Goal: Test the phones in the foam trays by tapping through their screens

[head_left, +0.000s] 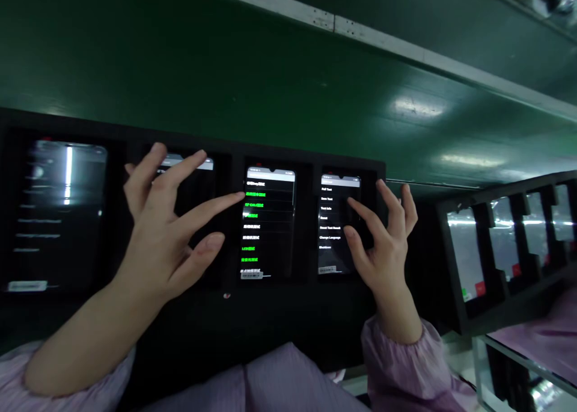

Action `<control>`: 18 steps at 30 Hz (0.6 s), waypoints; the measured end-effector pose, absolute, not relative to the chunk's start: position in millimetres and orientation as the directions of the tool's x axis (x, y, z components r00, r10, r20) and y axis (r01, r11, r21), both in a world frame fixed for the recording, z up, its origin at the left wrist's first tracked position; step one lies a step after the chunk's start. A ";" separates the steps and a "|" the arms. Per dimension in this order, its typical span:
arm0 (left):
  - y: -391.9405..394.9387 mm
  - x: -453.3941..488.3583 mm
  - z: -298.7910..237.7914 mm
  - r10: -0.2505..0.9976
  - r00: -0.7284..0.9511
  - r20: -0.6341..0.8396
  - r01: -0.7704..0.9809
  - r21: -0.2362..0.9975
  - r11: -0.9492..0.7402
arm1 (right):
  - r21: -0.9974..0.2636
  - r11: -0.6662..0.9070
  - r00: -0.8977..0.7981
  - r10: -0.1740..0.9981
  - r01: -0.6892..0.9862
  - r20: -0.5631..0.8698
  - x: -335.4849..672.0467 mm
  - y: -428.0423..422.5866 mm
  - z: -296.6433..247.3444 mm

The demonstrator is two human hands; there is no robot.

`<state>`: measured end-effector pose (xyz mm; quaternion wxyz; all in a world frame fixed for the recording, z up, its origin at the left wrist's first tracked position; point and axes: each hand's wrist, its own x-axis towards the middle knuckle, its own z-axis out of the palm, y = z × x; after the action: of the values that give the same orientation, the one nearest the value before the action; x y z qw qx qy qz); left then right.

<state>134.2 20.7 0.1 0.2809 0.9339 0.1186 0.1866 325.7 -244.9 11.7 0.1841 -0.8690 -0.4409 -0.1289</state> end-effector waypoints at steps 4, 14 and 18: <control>27.0 133.5 -4.4 0.293 0.890 0.350 0.073 0.525 -0.848 | -0.214 -0.529 0.567 0.715 0.821 0.410 326.9 -246.0 11.5; -10.6 136.1 -0.7 0.122 0.914 0.388 -0.053 0.411 -0.910 | -0.328 -0.419 0.529 0.731 0.847 0.431 327.0 -252.1 19.2; -15.7 133.7 -0.2 0.134 0.912 0.388 -0.046 0.419 -0.907 | -0.347 -0.363 0.492 0.751 0.865 0.440 328.4 -252.9 21.4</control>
<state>133.7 -15.7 -0.2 0.2145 0.9539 0.0231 0.2088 328.4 -252.9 21.4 0.2743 -0.8191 -0.4931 -0.1035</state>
